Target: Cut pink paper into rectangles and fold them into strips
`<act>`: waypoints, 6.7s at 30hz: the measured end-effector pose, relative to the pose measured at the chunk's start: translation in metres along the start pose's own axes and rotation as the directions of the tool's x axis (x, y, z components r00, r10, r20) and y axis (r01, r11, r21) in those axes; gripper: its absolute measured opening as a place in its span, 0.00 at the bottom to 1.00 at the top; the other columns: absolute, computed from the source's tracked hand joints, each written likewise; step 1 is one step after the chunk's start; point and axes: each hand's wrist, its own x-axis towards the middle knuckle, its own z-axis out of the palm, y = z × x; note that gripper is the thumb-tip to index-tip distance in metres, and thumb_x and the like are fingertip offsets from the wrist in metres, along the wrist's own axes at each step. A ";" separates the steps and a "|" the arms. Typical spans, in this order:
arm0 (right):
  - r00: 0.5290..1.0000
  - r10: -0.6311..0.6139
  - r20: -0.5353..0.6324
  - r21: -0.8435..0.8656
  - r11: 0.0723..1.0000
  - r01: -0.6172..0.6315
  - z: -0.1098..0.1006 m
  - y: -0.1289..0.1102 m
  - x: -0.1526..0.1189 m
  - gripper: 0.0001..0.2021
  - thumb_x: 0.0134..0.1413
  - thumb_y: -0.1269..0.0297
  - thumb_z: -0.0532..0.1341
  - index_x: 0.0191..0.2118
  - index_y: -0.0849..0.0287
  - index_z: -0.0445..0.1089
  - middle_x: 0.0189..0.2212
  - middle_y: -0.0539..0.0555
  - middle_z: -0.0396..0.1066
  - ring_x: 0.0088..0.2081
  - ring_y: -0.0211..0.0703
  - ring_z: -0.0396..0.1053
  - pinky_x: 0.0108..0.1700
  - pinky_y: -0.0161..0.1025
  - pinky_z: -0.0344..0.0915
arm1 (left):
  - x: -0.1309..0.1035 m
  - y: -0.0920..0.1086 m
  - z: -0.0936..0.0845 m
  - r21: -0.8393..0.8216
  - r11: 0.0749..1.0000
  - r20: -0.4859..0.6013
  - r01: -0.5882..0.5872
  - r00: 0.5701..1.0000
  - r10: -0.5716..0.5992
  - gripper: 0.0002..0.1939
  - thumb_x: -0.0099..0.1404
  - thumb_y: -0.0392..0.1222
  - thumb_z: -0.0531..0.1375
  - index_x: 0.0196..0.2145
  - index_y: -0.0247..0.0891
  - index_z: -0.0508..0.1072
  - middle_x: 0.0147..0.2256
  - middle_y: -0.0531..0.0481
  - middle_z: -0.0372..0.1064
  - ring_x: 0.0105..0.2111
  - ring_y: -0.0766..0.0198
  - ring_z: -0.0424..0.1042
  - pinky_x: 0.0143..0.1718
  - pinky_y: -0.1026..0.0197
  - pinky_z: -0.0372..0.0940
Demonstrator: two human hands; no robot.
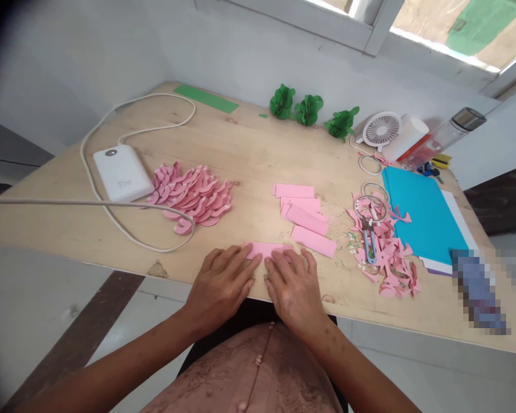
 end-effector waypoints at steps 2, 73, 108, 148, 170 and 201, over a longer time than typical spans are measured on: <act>1.000 -0.001 0.007 0.001 1.000 0.001 0.000 0.001 0.000 0.15 0.62 0.65 0.57 0.53 0.58 0.69 0.52 0.56 0.70 0.54 0.53 0.61 0.59 0.59 0.52 | -0.001 -0.003 -0.003 0.012 1.000 0.010 0.001 1.000 -0.001 0.18 0.67 0.40 0.54 0.54 0.40 0.70 0.57 0.43 0.65 0.53 0.49 0.65 0.52 0.44 0.58; 0.802 0.533 0.270 0.805 0.332 -0.491 -0.017 0.014 0.027 0.10 0.51 0.55 0.63 0.28 0.56 0.70 0.27 0.49 0.71 0.32 0.41 0.67 0.37 0.38 0.61 | 0.048 -0.004 -0.023 -0.843 -0.226 0.537 0.489 0.798 -0.274 0.14 0.50 0.47 0.69 0.31 0.36 0.75 0.30 0.51 0.75 0.32 0.64 0.71 0.37 0.62 0.64; 0.702 0.564 0.436 0.882 -0.114 -0.456 -0.016 0.000 0.026 0.13 0.43 0.53 0.68 0.25 0.58 0.70 0.22 0.49 0.70 0.26 0.38 0.65 0.31 0.36 0.61 | 0.041 0.013 -0.019 -0.829 -0.098 0.550 0.551 0.768 -0.327 0.17 0.51 0.53 0.67 0.20 0.35 0.74 0.21 0.50 0.72 0.21 0.68 0.65 0.27 0.64 0.64; 0.884 0.349 0.312 0.194 0.887 -0.419 -0.015 0.029 0.056 0.05 0.52 0.71 0.60 0.27 0.57 0.69 0.27 0.52 0.71 0.31 0.43 0.68 0.30 0.37 0.55 | 0.010 -0.008 -0.001 -0.133 0.974 0.130 -0.186 0.971 0.203 0.21 0.68 0.41 0.53 0.57 0.37 0.65 0.61 0.42 0.58 0.62 0.49 0.56 0.62 0.42 0.48; 0.999 0.037 -0.003 -0.031 0.999 -0.037 -0.009 0.000 -0.009 0.15 0.61 0.64 0.56 0.51 0.63 0.69 0.57 0.63 0.64 0.58 0.59 0.55 0.56 0.55 0.56 | 0.006 -0.008 0.005 -0.070 0.980 0.162 -0.184 0.968 0.194 0.23 0.68 0.48 0.53 0.58 0.42 0.64 0.63 0.44 0.55 0.64 0.49 0.52 0.63 0.41 0.46; 0.998 0.030 0.056 -0.107 0.994 -0.023 -0.008 0.012 -0.020 0.19 0.61 0.58 0.57 0.56 0.58 0.66 0.59 0.59 0.63 0.61 0.59 0.52 0.60 0.58 0.49 | 0.008 -0.014 -0.003 -0.028 0.974 0.137 -0.225 0.964 0.227 0.21 0.69 0.49 0.52 0.56 0.40 0.66 0.61 0.42 0.58 0.62 0.49 0.55 0.61 0.42 0.50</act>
